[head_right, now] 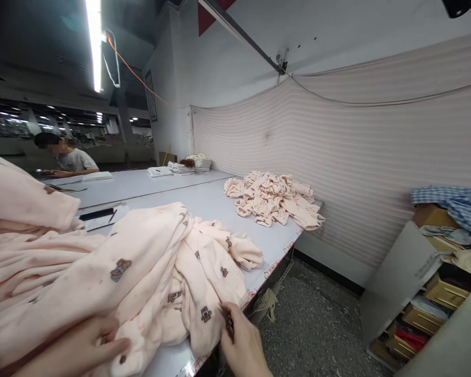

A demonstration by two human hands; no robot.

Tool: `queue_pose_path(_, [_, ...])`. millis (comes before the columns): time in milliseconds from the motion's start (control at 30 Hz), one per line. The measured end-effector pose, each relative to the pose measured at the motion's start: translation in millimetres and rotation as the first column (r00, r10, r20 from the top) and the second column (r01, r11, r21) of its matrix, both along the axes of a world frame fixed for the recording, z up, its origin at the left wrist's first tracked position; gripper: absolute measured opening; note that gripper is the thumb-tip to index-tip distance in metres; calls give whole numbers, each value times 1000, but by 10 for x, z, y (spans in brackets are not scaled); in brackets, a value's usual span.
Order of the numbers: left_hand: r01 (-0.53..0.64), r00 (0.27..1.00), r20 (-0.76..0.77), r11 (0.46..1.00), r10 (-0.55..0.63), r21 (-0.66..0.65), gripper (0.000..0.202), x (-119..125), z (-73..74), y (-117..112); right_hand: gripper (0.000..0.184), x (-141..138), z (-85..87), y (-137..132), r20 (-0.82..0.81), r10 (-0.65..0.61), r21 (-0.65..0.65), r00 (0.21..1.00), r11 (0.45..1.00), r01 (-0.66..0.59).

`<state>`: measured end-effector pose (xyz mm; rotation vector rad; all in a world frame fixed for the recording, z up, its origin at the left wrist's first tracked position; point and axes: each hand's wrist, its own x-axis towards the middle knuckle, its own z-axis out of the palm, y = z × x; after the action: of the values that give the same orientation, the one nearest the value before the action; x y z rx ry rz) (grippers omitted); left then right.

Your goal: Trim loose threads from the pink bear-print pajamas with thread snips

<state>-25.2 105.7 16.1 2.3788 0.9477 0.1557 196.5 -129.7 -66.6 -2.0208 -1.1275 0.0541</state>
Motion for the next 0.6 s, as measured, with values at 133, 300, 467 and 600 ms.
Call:
queue_pose_path(133, [182,966,-248,873,-73,453,14,159,21,-341,53,-184,-340,100,95,54,55,994,997,-60])
queue_pose_path(300, [335,936,-316,668,-156,665,37,144,111,-626,20,74,-221,102,-93,9,170,996,985,7])
queue_pose_path(467, [337,940,-230,797,-253,502,45,368,218,-879,40,332,248,-31,-334,141,240,932,969,-61])
queue_pose_path(600, [296,923,190,933,-335,206,45,821,116,-1181,44,222,468,-57,-463,234,290,855,951,-103])
